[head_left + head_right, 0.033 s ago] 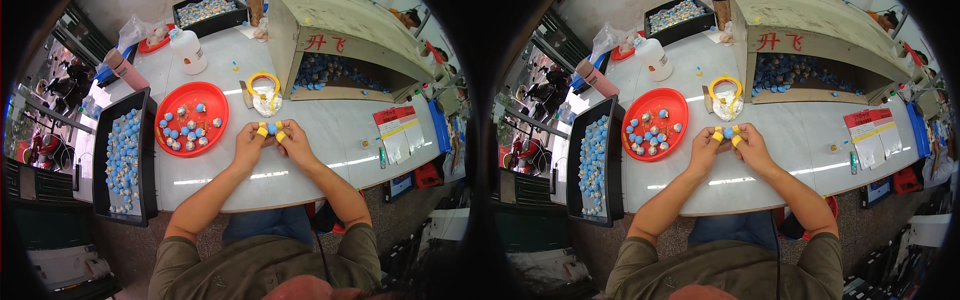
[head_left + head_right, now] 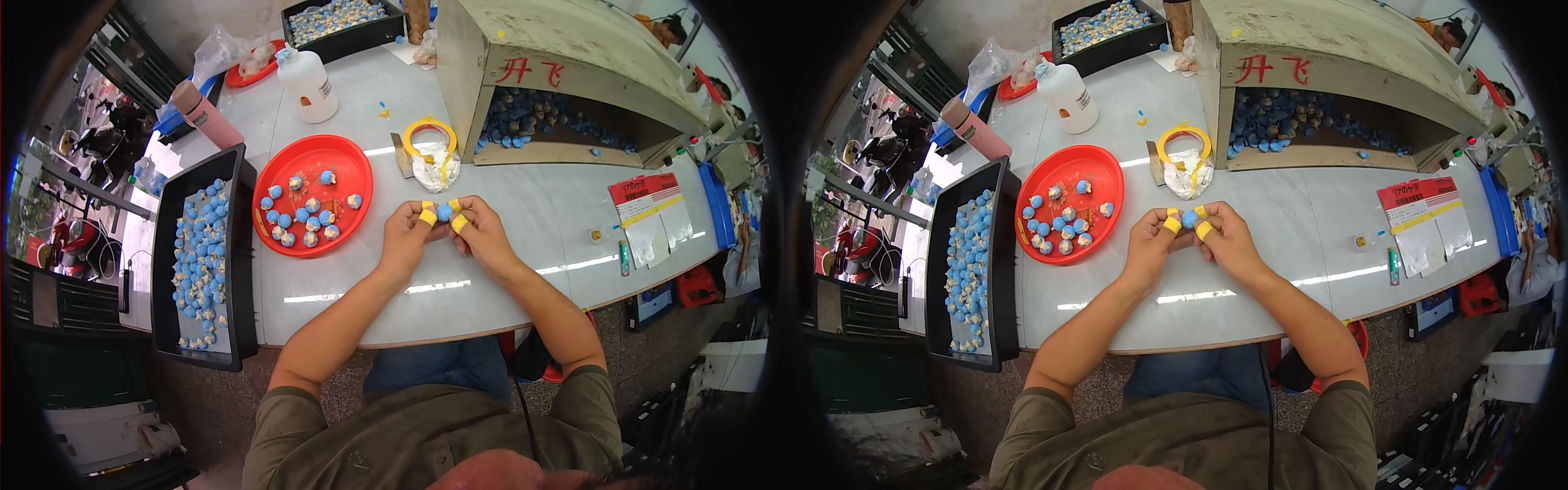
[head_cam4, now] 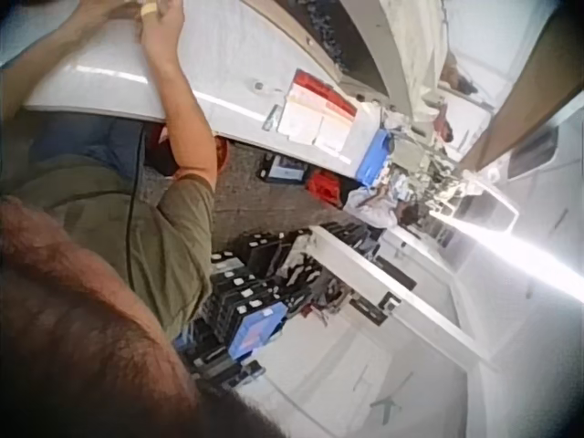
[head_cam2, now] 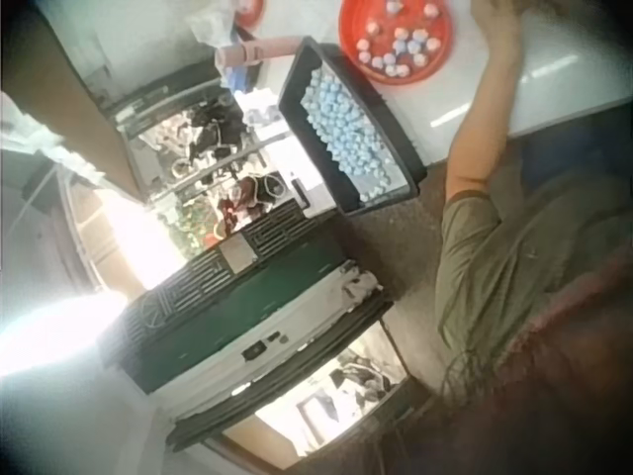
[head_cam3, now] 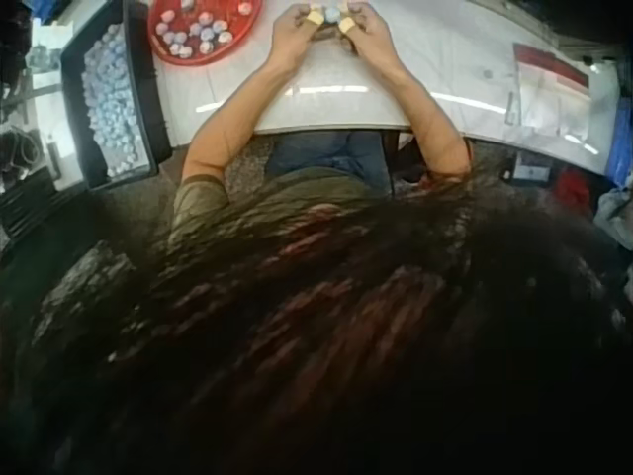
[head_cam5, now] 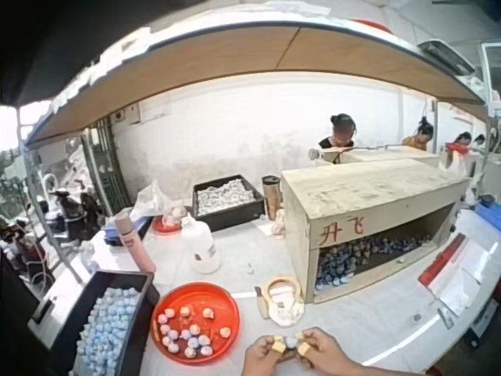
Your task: The person assembles small blue and yellow plastic components by hand, joining them together with glue from a bottle.
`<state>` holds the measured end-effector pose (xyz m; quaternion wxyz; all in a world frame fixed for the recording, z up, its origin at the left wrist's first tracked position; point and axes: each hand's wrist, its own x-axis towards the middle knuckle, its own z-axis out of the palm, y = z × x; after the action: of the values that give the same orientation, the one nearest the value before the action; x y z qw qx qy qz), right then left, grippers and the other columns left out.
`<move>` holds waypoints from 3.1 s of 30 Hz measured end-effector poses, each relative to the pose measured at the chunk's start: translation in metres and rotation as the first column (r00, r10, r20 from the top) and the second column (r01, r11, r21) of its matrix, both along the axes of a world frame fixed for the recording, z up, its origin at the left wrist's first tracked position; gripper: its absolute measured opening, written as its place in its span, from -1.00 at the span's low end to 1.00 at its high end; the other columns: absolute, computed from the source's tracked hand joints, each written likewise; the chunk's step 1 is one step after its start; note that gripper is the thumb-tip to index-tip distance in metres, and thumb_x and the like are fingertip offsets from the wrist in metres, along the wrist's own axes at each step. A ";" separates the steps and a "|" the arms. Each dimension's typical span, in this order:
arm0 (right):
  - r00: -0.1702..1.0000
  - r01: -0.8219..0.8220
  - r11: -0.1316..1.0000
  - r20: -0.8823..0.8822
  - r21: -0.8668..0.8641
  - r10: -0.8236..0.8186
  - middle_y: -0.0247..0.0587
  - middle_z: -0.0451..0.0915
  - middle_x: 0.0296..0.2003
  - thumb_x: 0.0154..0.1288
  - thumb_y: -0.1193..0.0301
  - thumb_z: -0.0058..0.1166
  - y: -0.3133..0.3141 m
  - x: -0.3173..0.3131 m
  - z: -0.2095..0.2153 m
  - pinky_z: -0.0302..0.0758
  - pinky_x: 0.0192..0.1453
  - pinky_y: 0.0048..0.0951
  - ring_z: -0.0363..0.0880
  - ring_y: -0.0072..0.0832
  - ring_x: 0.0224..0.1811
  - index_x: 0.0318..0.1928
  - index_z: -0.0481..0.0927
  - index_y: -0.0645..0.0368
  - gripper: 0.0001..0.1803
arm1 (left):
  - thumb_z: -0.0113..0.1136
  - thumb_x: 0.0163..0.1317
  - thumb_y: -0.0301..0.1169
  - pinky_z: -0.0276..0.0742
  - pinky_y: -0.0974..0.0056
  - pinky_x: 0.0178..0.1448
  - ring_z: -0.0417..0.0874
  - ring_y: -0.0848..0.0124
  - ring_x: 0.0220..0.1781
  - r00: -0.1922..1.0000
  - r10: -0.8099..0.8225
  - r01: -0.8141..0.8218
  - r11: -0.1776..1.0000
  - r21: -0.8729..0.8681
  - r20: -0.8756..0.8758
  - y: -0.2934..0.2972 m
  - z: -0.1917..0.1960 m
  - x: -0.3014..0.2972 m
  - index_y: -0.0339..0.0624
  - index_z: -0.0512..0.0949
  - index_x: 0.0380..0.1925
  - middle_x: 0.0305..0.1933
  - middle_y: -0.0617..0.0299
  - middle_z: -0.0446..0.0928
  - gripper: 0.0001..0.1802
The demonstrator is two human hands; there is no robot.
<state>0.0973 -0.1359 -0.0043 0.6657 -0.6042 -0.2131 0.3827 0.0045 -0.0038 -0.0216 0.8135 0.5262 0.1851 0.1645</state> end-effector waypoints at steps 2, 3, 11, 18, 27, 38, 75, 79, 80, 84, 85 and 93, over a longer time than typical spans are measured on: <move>1.000 -0.015 0.999 0.019 0.050 0.014 -0.31 0.49 -0.40 0.38 0.46 -0.01 -0.001 0.004 -0.002 0.28 -0.51 -0.63 0.38 -0.68 -0.53 0.06 0.33 0.28 -0.70 | 0.11 0.39 -0.37 0.63 0.33 -0.03 0.67 0.37 -0.10 0.999 -0.033 0.033 0.999 -0.028 -0.007 0.006 -0.001 -0.001 -0.35 0.39 -0.10 -0.11 0.09 0.58 -0.75; 1.000 -0.013 0.999 0.020 0.051 0.012 -0.31 0.49 -0.40 0.38 0.46 -0.01 -0.002 0.006 -0.002 0.28 -0.51 -0.63 0.38 -0.68 -0.53 0.06 0.33 0.28 -0.70 | 0.11 0.39 -0.38 0.63 0.35 -0.04 0.68 0.38 -0.11 0.997 -0.073 0.074 0.997 0.023 -0.034 0.008 0.000 -0.001 -0.36 0.40 -0.08 -0.11 0.09 0.59 -0.74; 0.981 -0.118 0.990 0.146 -0.080 0.129 -0.36 0.51 -0.40 0.34 0.50 0.00 -0.005 0.009 0.005 0.34 -0.44 -0.68 0.39 -0.77 -0.48 -0.02 0.43 0.29 -0.77 | 0.13 0.30 -0.53 0.65 0.42 -0.13 0.71 0.38 -0.13 0.976 -0.181 0.198 0.969 0.145 -0.122 0.016 0.006 -0.005 -0.47 0.46 -0.02 -0.13 0.05 0.61 -0.71; 0.954 -0.208 0.975 0.204 -0.075 0.219 -0.39 0.53 -0.39 0.29 0.58 -0.01 -0.010 0.016 0.003 0.36 -0.40 -0.72 0.42 -0.79 -0.43 -0.11 0.46 0.30 -0.84 | 0.15 0.23 -0.63 0.65 0.41 -0.10 0.69 0.41 -0.16 0.970 -0.237 0.241 0.963 0.118 -0.046 0.016 -0.007 -0.005 -0.51 0.50 -0.14 -0.15 0.05 0.60 -0.79; 0.949 -0.186 0.978 0.241 -0.094 0.204 -0.34 0.55 -0.40 0.28 0.62 0.00 -0.008 0.018 -0.003 0.38 -0.38 -0.70 0.45 -0.78 -0.42 -0.13 0.46 0.31 -0.85 | 0.13 0.25 -0.64 0.65 0.33 0.02 0.68 0.40 -0.14 0.979 -0.205 0.202 0.968 0.151 -0.001 0.012 -0.013 -0.003 -0.51 0.49 -0.15 -0.14 0.03 0.59 -0.82; 0.977 -0.124 0.991 0.168 -0.043 0.130 -0.32 0.54 -0.40 0.30 0.59 -0.05 -0.007 0.016 -0.005 0.43 -0.44 -0.65 0.46 -0.71 -0.50 -0.06 0.45 0.29 -0.79 | 0.13 0.26 -0.64 0.67 0.28 0.08 0.68 0.26 -0.06 0.982 -0.186 0.182 0.969 0.169 0.010 0.014 -0.011 -0.003 -0.51 0.46 -0.10 -0.08 -0.05 0.58 -0.78; 0.893 -0.101 0.992 0.433 -0.070 0.122 -0.23 0.52 -0.44 0.21 0.68 -0.07 -0.009 0.011 -0.011 0.37 -0.34 -0.54 0.37 -0.63 -0.42 -0.21 0.46 0.35 -0.86 | 0.16 0.19 -0.66 0.62 0.44 -0.09 0.70 0.42 -0.16 0.989 -0.147 0.148 0.970 0.195 -0.018 0.013 -0.017 -0.002 -0.47 0.50 -0.24 -0.20 0.03 0.64 -0.87; 0.930 -0.096 0.993 0.351 -0.067 0.113 -0.28 0.54 -0.42 0.22 0.65 -0.06 -0.005 0.011 -0.004 0.38 -0.39 -0.59 0.41 -0.72 -0.44 -0.16 0.47 0.34 -0.83 | 0.11 0.21 -0.66 0.66 0.40 -0.13 0.71 0.39 -0.19 0.989 -0.147 0.147 0.988 0.048 -0.008 0.013 -0.004 0.000 -0.48 0.47 -0.21 -0.20 0.01 0.62 -0.85; 0.944 -0.091 0.993 0.311 -0.077 0.110 -0.31 0.54 -0.41 0.23 0.63 -0.05 -0.004 0.011 -0.002 0.38 -0.40 -0.62 0.42 -0.75 -0.45 -0.15 0.47 0.34 -0.83 | 0.11 0.21 -0.66 0.66 0.40 -0.13 0.71 0.39 -0.19 0.989 -0.145 0.146 0.988 0.048 -0.007 0.014 -0.001 0.000 -0.48 0.47 -0.21 -0.20 0.01 0.62 -0.85; 0.959 -0.088 0.996 0.270 -0.010 0.088 -0.35 0.54 -0.40 0.26 0.60 -0.03 -0.003 0.010 -0.002 0.38 -0.43 -0.65 0.43 -0.78 -0.46 -0.13 0.48 0.33 -0.83 | 0.07 0.25 -0.61 0.69 0.38 -0.18 0.72 0.35 -0.25 0.978 -0.181 0.190 0.978 0.086 -0.105 0.018 0.002 0.000 -0.47 0.44 -0.15 -0.22 0.00 0.61 -0.81; 0.962 -0.100 0.995 0.254 -0.027 0.104 -0.35 0.54 -0.40 0.27 0.60 -0.02 -0.004 0.012 -0.004 0.39 -0.44 -0.66 0.44 -0.77 -0.47 -0.13 0.48 0.33 -0.83 | 0.06 0.25 -0.59 0.68 0.38 -0.21 0.72 0.34 -0.28 0.975 -0.183 0.194 0.978 0.082 -0.124 0.018 0.002 0.000 -0.46 0.43 -0.11 -0.23 0.00 0.61 -0.79; 0.972 -0.133 0.991 0.195 -0.020 0.134 -0.34 0.56 -0.39 0.28 0.56 0.00 -0.005 0.011 -0.003 0.43 -0.44 -0.67 0.48 -0.74 -0.45 -0.08 0.49 0.33 -0.80 | -0.04 0.35 -0.42 0.58 0.41 -0.35 0.64 0.44 -0.46 0.958 -0.207 0.227 0.970 0.082 -0.199 0.019 0.009 -0.003 -0.32 0.39 0.08 -0.33 0.08 0.62 -0.66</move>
<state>0.1083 -0.1406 -0.0073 0.6121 -0.6256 -0.3163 0.3661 0.0018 0.0149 -0.0122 0.7768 0.5982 0.1938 0.0327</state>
